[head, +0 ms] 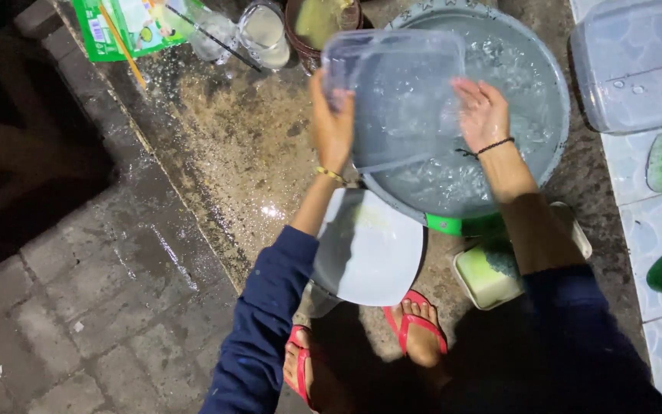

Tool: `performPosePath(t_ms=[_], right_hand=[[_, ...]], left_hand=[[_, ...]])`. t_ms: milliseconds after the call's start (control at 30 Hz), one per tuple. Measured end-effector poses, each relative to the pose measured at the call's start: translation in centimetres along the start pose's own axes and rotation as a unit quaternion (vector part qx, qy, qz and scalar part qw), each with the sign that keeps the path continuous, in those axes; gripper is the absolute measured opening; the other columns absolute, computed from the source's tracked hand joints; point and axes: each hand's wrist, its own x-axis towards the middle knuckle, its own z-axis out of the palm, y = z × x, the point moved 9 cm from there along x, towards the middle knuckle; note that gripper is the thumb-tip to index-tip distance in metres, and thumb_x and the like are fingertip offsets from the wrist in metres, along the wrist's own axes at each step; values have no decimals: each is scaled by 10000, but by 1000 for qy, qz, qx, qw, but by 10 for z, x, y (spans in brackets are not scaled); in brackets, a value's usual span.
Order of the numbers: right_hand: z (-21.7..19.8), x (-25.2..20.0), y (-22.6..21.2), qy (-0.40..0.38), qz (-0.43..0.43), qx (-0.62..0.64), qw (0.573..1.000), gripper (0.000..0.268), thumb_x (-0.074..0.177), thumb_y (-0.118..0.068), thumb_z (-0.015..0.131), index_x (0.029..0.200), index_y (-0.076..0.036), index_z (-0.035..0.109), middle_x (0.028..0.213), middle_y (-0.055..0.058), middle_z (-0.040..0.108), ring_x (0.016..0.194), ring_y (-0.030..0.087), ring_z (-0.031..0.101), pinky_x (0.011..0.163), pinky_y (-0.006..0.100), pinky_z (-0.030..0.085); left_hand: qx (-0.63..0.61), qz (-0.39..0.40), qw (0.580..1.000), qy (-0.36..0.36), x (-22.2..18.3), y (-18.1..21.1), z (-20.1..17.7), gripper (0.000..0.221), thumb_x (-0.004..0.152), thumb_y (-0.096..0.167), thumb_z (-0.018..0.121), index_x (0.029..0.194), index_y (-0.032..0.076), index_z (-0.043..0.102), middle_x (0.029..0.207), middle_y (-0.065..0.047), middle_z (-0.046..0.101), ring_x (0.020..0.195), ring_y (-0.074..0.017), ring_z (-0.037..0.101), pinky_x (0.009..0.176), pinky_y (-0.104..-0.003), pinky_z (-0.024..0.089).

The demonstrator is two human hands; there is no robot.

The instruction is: Washing and rinsing plastic food containers and lids in a basin of water.

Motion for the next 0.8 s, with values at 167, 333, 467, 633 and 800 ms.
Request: performPosePath(t_ms=[167,333,467,633,800], right_hand=[[50,-27,-18,-43,-59,-244,967,296,895,-332,638,1145,-222,751,1407,25,697,1434,138,565,1250,440,192],[-134,33,5,205,-19,-140,969,637,851,-224,603,1472,-151,487,1270,32,476,1146,184,473,1018,411,442],[-198,81,18,265,-51,1,963,145,722,-163,669,641,-172,548,611,-58,373,479,144,279,455,289,146],[47,-44,13,-115,85,-50,988,487,961,-473,524,1110,-59,734,1177,109,727,1040,247,679,841,331,514],[171,-121,8,-299,70,-134,942,612,979,-494,497,1412,-69,574,1468,126,613,1406,299,589,1067,386,564]], left_hand=[[-202,43,973,-104,10,17,-6,231,1026,90,557,1250,147,566,1070,-75,785,707,-165,797,505,-239,619],[-205,12,976,-68,9,20,-19,245,1019,68,563,1238,176,578,1069,-67,787,706,-163,796,491,-246,620],[-171,51,983,-38,6,18,-20,243,1009,77,589,1224,189,591,1036,-69,783,722,-142,783,497,-232,653],[-97,138,985,-39,0,9,4,302,935,72,637,1202,198,577,1074,-19,694,942,-174,666,820,-310,543],[-92,139,983,-71,-2,0,28,396,972,168,610,1337,162,456,1270,-84,618,1136,-238,632,970,-349,486]])
